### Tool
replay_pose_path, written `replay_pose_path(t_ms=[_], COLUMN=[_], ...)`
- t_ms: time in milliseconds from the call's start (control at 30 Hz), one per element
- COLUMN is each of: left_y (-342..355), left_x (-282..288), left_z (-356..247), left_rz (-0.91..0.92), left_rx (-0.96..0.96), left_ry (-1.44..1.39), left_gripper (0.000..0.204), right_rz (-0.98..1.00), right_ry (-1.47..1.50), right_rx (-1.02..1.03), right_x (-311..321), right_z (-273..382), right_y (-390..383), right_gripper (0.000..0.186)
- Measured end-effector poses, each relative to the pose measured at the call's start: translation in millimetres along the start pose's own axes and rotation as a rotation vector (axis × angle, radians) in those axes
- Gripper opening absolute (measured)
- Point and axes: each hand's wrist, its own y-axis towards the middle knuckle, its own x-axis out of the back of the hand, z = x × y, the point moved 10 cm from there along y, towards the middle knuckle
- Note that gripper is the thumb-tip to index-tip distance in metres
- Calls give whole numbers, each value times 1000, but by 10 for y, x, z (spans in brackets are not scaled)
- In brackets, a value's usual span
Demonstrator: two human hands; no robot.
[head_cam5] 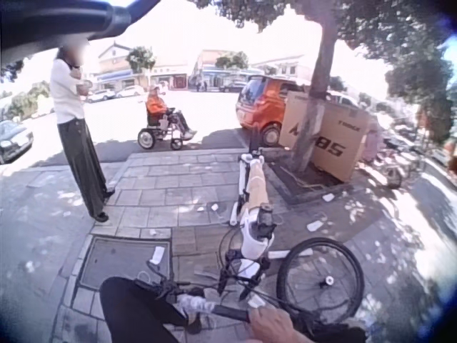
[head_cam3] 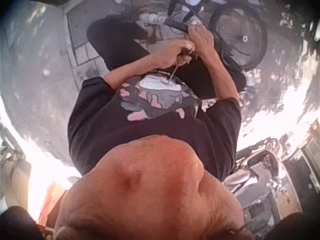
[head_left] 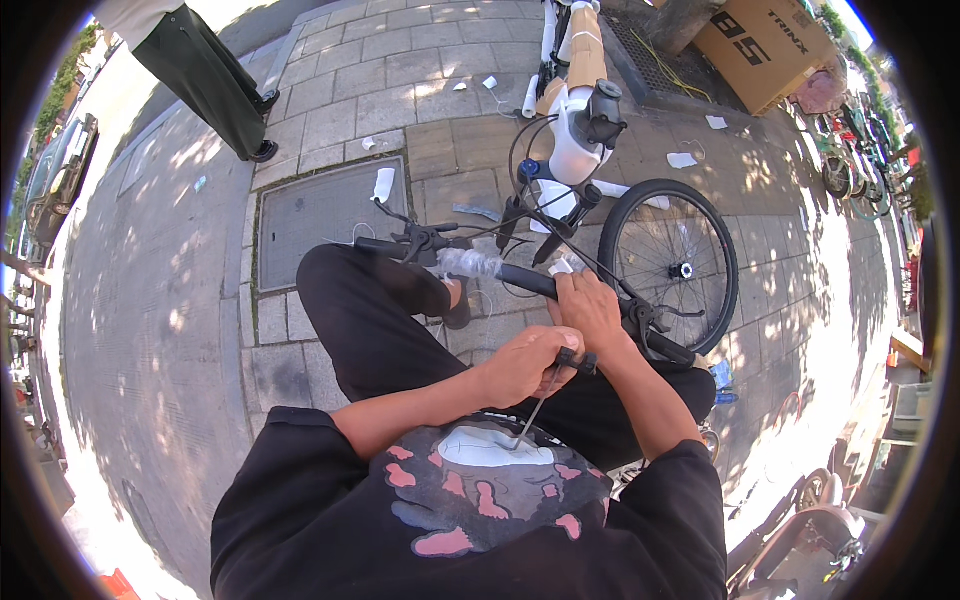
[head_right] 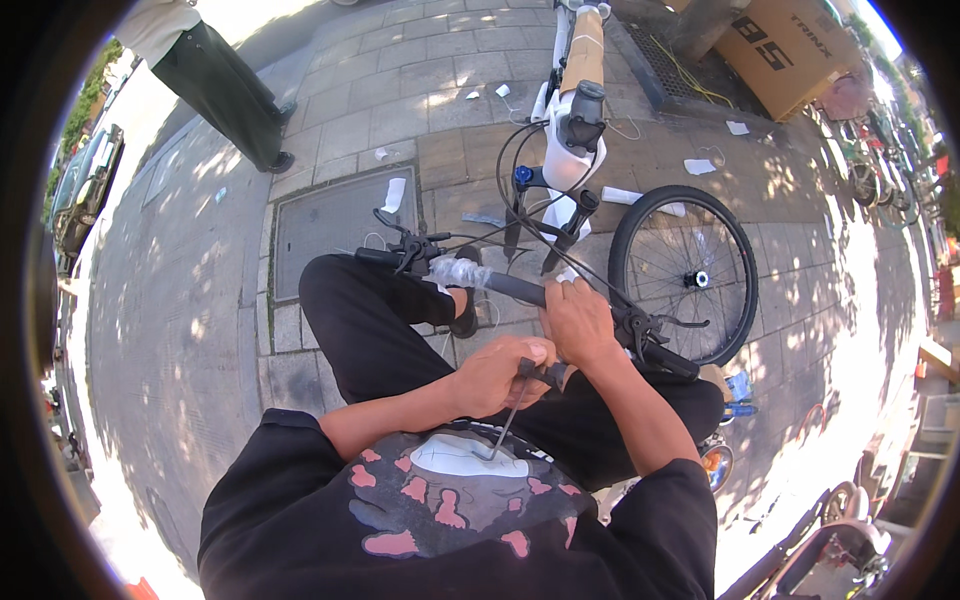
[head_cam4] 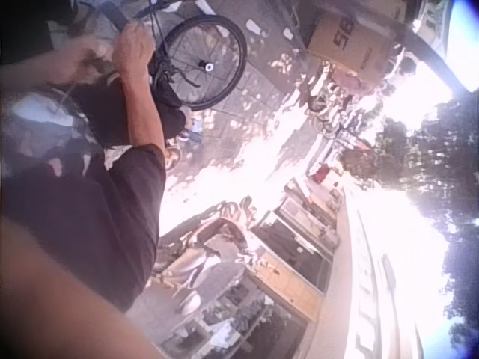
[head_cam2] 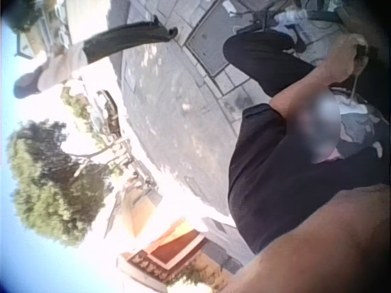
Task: The person uses an Allen key to tighten bolts on the bicycle handlebars. They adjust the handlebar position and secure the components while sitting on the sidewalk.
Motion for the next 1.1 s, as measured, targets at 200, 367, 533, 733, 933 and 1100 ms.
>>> replay_pose_path(t_ms=[200,367,533,733,933,1100], left_y=[-156,-137,-217,-68,76,171], left_x=[-367,-353,-253,-11,118,201], left_z=[-148,24,-26,50,68,-46], left_rz=[93,26,-111,-54,-172,-169], left_rx=[-109,-56,-122,-184,-105,-153], left_ry=[149,13,38,-113,-155,-121], left_gripper=[41,39,40,42,43,41], right_rz=[92,183,236,-359,191,147], right_ry=[-67,7,104,-254,-34,-17], right_rx=[-29,-31,-160,-93,-77,-35], right_x=[1048,1613,1960,2525,2274,2297], right_z=[304,381,167,52,-217,-415], right_y=[-64,-55,182,334,804,1118], right_gripper=[25,32,43,42,45,48])
